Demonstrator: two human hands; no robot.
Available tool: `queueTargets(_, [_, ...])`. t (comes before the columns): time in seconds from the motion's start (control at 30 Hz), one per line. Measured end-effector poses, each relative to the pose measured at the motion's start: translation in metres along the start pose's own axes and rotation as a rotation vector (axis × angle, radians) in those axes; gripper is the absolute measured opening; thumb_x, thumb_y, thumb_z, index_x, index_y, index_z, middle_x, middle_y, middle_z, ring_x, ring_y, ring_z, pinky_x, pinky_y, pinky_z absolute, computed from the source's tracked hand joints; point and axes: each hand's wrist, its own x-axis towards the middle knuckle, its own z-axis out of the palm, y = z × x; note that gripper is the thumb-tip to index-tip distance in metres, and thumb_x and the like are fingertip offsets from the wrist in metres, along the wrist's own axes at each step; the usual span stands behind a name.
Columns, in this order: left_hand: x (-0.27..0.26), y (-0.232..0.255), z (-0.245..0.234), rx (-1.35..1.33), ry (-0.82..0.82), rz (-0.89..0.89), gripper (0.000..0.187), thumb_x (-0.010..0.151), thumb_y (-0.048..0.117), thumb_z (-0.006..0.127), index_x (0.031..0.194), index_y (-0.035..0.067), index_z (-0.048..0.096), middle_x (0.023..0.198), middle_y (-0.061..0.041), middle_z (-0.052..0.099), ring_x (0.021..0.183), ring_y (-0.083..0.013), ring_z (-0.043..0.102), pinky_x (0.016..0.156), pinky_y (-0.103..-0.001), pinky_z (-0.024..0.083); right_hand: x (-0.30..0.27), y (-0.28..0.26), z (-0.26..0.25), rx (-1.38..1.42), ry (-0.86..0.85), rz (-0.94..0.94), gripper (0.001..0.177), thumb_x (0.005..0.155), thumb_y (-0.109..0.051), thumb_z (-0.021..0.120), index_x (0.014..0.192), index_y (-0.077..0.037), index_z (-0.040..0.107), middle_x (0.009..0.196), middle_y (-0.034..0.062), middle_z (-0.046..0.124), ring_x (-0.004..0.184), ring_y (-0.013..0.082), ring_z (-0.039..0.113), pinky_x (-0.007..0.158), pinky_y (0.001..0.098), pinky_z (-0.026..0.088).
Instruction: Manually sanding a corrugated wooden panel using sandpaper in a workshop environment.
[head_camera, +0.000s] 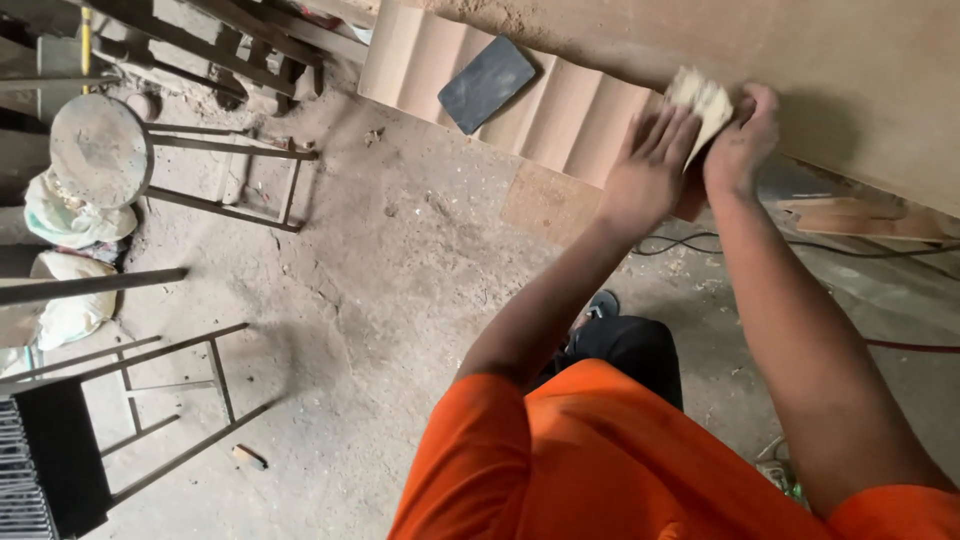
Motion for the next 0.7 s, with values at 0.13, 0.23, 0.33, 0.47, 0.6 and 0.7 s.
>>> queueTargets(0.13, [-0.092, 0.012, -0.021, -0.179, 0.057, -0.005, 0.057, 0.098, 0.006, 0.050, 0.155, 0.003, 0.042, 0.158, -0.017, 0.051, 0.151, -0.0324, 0.049, 0.135, -0.053, 0.021, -0.001, -0.028, -0.008, 0.105, -0.003, 0.105, 0.025, 0.102, -0.006, 0.043, 0.111, 0.000, 0.066, 0.102, 0.0172, 0.070, 0.091, 0.0316, 0.068, 0.080, 0.0393, 0.054])
queueTargets(0.23, [-0.041, 0.007, -0.014, -0.176, 0.188, 0.096, 0.039, 0.105, 0.008, 0.045, 0.140, -0.003, 0.055, 0.146, -0.026, 0.060, 0.141, -0.0424, 0.058, 0.129, -0.057, 0.033, -0.003, -0.015, -0.004, 0.054, 0.015, 0.153, 0.022, 0.103, -0.014, 0.048, 0.111, -0.006, 0.067, 0.102, 0.0145, 0.074, 0.089, 0.0300, 0.071, 0.077, 0.0387, 0.054])
queueTargets(0.33, [0.042, 0.007, 0.007, -0.004, -0.053, -0.067, 0.052, 0.104, 0.020, 0.029, 0.153, 0.010, 0.043, 0.161, -0.011, 0.049, 0.156, -0.0240, 0.041, 0.137, -0.046, 0.013, -0.004, -0.023, -0.012, 0.212, 0.034, 0.298, 0.014, 0.103, -0.012, 0.042, 0.095, -0.011, 0.054, 0.089, 0.0084, 0.068, 0.079, 0.0211, 0.061, 0.072, 0.0367, 0.050])
queueTargets(0.47, [-0.034, 0.009, -0.006, -0.021, 0.076, 0.016, 0.057, 0.100, 0.015, 0.049, 0.156, 0.007, 0.041, 0.163, -0.013, 0.048, 0.155, -0.0263, 0.048, 0.136, -0.048, 0.027, -0.003, -0.026, -0.011, 0.214, 0.086, 0.236, 0.015, 0.104, -0.017, 0.050, 0.103, -0.010, 0.063, 0.097, 0.0075, 0.065, 0.087, 0.0246, 0.062, 0.077, 0.0383, 0.049])
queueTargets(0.6, [-0.071, 0.012, -0.016, -0.223, 0.113, 0.044, 0.053, 0.100, 0.004, 0.053, 0.152, 0.001, 0.043, 0.156, -0.021, 0.051, 0.150, -0.0378, 0.049, 0.132, -0.056, 0.029, -0.004, -0.015, -0.004, 0.265, 0.119, 0.274, 0.016, 0.102, -0.016, 0.049, 0.100, -0.009, 0.064, 0.090, 0.0068, 0.063, 0.077, 0.0212, 0.058, 0.071, 0.0362, 0.049])
queueTargets(0.7, [-0.008, 0.003, 0.009, -0.098, 0.135, 0.056, 0.048, 0.103, 0.011, 0.047, 0.150, 0.001, 0.045, 0.155, -0.019, 0.054, 0.149, -0.0352, 0.052, 0.132, -0.053, 0.029, -0.006, -0.003, 0.000, 0.222, 0.110, 0.268, 0.019, 0.101, -0.014, 0.050, 0.104, -0.009, 0.068, 0.093, 0.0089, 0.070, 0.081, 0.0235, 0.064, 0.073, 0.0359, 0.051])
